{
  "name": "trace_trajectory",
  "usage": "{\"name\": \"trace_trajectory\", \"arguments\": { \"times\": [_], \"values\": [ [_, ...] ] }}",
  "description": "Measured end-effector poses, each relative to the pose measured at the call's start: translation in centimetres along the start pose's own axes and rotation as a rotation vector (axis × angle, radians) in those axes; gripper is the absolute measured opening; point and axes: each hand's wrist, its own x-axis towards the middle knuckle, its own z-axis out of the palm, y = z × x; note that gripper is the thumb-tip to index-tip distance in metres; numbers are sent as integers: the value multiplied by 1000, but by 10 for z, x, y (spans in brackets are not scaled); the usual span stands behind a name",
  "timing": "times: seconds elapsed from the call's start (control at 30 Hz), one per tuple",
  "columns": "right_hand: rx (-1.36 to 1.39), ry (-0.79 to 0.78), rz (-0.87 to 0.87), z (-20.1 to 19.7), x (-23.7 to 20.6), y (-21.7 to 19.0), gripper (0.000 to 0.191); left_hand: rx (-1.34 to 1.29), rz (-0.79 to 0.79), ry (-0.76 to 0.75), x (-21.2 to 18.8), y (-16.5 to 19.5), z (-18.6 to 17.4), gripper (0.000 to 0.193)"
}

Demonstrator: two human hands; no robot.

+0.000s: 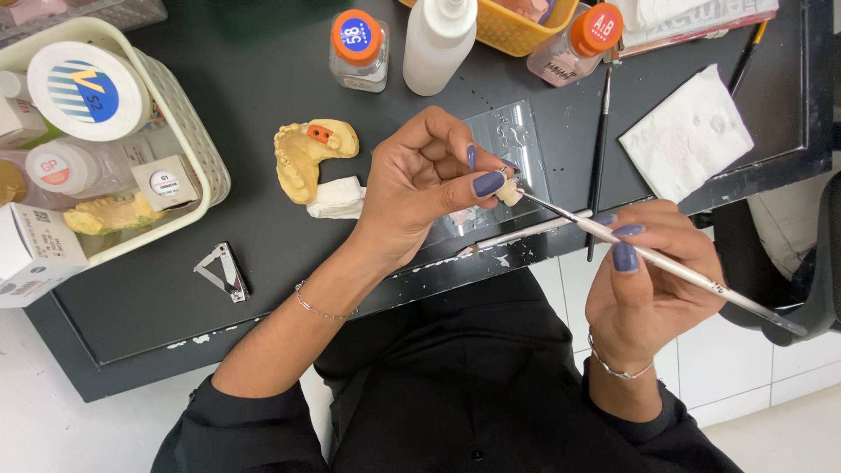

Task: The person holds a small dental prosthesis in one hand and uses a fine brush to apply and shape ceramic material on it over a glass slab. They occasionally wipe the brush on a tissue and continue building up the material on the prosthesis.

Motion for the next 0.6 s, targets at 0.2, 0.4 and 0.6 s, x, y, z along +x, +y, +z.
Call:
{"name": "trace_trajectory", "arguments": {
  "times": [0.2,0.4,0.6],
  "values": [
    [-37,47,-42,0,1,-1,10,5,3,-3,-1,1,-1,28],
    [-84,-4,-62,1,5,-5,9,29,-2,2,0,-1,-1,27],
    [-95,9,-68,3,5,-4,11,15,-8,-3,0,0,-1,28]
  ]
}}
